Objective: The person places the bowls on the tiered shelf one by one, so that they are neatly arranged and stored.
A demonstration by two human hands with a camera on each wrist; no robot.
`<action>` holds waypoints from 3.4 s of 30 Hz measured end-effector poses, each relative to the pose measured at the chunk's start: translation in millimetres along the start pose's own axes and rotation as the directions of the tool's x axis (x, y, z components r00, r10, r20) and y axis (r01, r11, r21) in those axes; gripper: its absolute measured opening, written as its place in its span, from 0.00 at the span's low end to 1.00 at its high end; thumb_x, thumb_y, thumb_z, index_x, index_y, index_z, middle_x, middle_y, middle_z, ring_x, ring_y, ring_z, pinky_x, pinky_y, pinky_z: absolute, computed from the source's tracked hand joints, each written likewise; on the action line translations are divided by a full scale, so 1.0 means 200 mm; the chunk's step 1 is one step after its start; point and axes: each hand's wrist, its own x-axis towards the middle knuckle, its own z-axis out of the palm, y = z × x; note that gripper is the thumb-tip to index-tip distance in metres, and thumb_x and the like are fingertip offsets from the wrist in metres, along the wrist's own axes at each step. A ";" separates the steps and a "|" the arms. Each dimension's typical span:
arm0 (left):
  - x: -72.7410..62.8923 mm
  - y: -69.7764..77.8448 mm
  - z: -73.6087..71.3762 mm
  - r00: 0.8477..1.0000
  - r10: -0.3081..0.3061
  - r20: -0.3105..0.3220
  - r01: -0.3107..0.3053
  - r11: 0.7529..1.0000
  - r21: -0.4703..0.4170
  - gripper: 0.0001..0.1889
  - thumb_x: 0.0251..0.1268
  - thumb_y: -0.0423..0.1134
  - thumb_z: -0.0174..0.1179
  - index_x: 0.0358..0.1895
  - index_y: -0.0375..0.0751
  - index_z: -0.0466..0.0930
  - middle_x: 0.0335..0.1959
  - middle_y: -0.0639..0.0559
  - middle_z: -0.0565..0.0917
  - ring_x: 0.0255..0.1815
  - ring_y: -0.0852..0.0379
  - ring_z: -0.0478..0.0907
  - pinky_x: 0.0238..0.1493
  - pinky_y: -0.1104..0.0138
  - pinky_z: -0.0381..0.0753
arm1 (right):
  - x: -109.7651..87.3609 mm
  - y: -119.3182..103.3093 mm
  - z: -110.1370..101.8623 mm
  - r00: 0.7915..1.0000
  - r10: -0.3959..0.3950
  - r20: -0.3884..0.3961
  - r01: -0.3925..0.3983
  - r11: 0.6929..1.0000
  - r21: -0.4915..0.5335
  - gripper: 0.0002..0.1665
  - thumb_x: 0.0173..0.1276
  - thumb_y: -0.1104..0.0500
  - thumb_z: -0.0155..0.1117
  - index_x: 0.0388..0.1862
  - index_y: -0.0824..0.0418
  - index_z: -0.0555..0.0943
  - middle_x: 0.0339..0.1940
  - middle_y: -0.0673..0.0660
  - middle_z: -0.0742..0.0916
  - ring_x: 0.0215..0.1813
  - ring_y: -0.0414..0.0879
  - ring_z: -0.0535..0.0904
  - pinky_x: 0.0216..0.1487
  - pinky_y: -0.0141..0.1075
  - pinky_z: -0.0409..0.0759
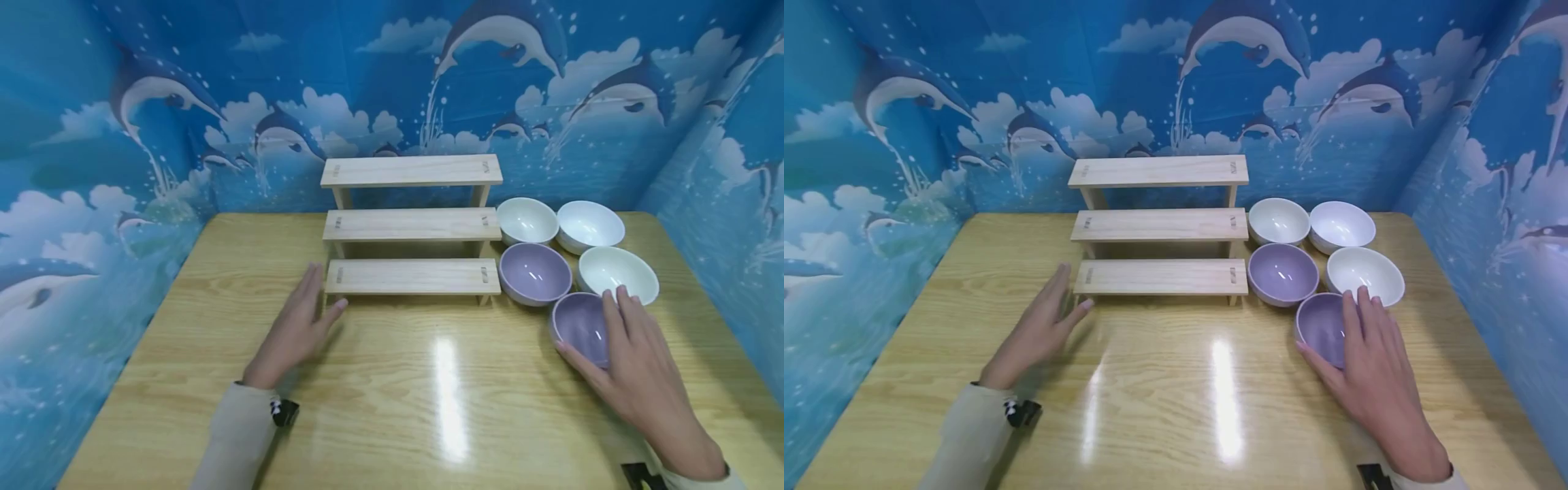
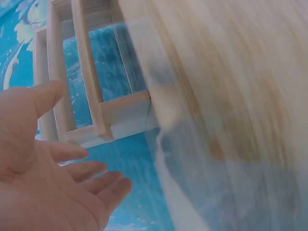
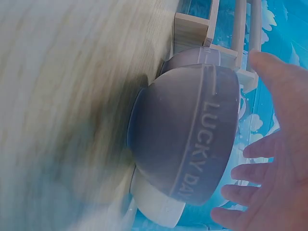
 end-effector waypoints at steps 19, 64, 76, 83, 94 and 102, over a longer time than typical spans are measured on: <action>0.16 -0.02 0.04 0.991 -0.126 0.043 0.133 0.955 -0.264 0.43 0.78 0.60 0.48 0.83 0.40 0.43 0.82 0.40 0.51 0.80 0.42 0.53 0.77 0.49 0.58 | -0.07 0.01 -0.03 0.953 0.257 0.159 -0.265 0.964 0.031 0.71 0.48 0.39 0.84 0.79 0.71 0.56 0.72 0.80 0.65 0.66 0.78 0.65 0.48 0.78 0.65; 0.22 0.00 0.07 0.984 -0.160 0.077 0.176 0.939 -0.295 0.45 0.79 0.58 0.48 0.83 0.40 0.34 0.83 0.40 0.44 0.82 0.43 0.46 0.79 0.49 0.49 | -0.06 0.04 0.00 0.842 0.458 0.286 -0.499 0.862 0.089 0.74 0.47 0.41 0.85 0.79 0.70 0.51 0.63 0.83 0.67 0.61 0.76 0.63 0.41 0.72 0.69; 0.25 0.01 0.09 0.976 -0.202 0.087 0.219 0.913 -0.345 0.46 0.78 0.60 0.49 0.83 0.43 0.31 0.83 0.43 0.42 0.82 0.45 0.44 0.80 0.49 0.45 | -0.05 0.04 0.00 0.851 0.445 0.279 -0.492 0.861 0.127 0.71 0.47 0.43 0.86 0.78 0.69 0.54 0.62 0.81 0.68 0.63 0.76 0.62 0.41 0.72 0.68; 0.26 0.00 0.11 0.979 -0.183 0.087 0.202 0.917 -0.343 0.47 0.79 0.61 0.44 0.82 0.40 0.27 0.83 0.40 0.36 0.83 0.44 0.36 0.81 0.49 0.39 | -0.05 0.05 0.00 0.847 0.451 0.282 -0.502 0.853 0.146 0.70 0.46 0.45 0.87 0.77 0.70 0.55 0.61 0.80 0.69 0.63 0.75 0.62 0.42 0.69 0.68; 0.26 0.00 0.12 0.979 -0.180 0.094 0.202 0.918 -0.341 0.45 0.81 0.60 0.41 0.82 0.41 0.25 0.83 0.41 0.34 0.83 0.44 0.36 0.80 0.49 0.38 | -0.04 0.05 0.00 0.840 0.457 0.294 -0.515 0.841 0.166 0.73 0.44 0.46 0.88 0.78 0.70 0.53 0.61 0.81 0.67 0.62 0.74 0.60 0.44 0.68 0.69; 0.26 0.00 0.12 0.982 -0.163 0.094 0.186 0.917 -0.352 0.43 0.82 0.59 0.40 0.82 0.44 0.24 0.84 0.45 0.34 0.83 0.47 0.36 0.81 0.51 0.39 | -0.04 0.04 -0.01 0.826 0.474 0.305 -0.532 0.835 0.141 0.75 0.44 0.46 0.88 0.78 0.74 0.52 0.63 0.83 0.66 0.61 0.74 0.62 0.47 0.69 0.69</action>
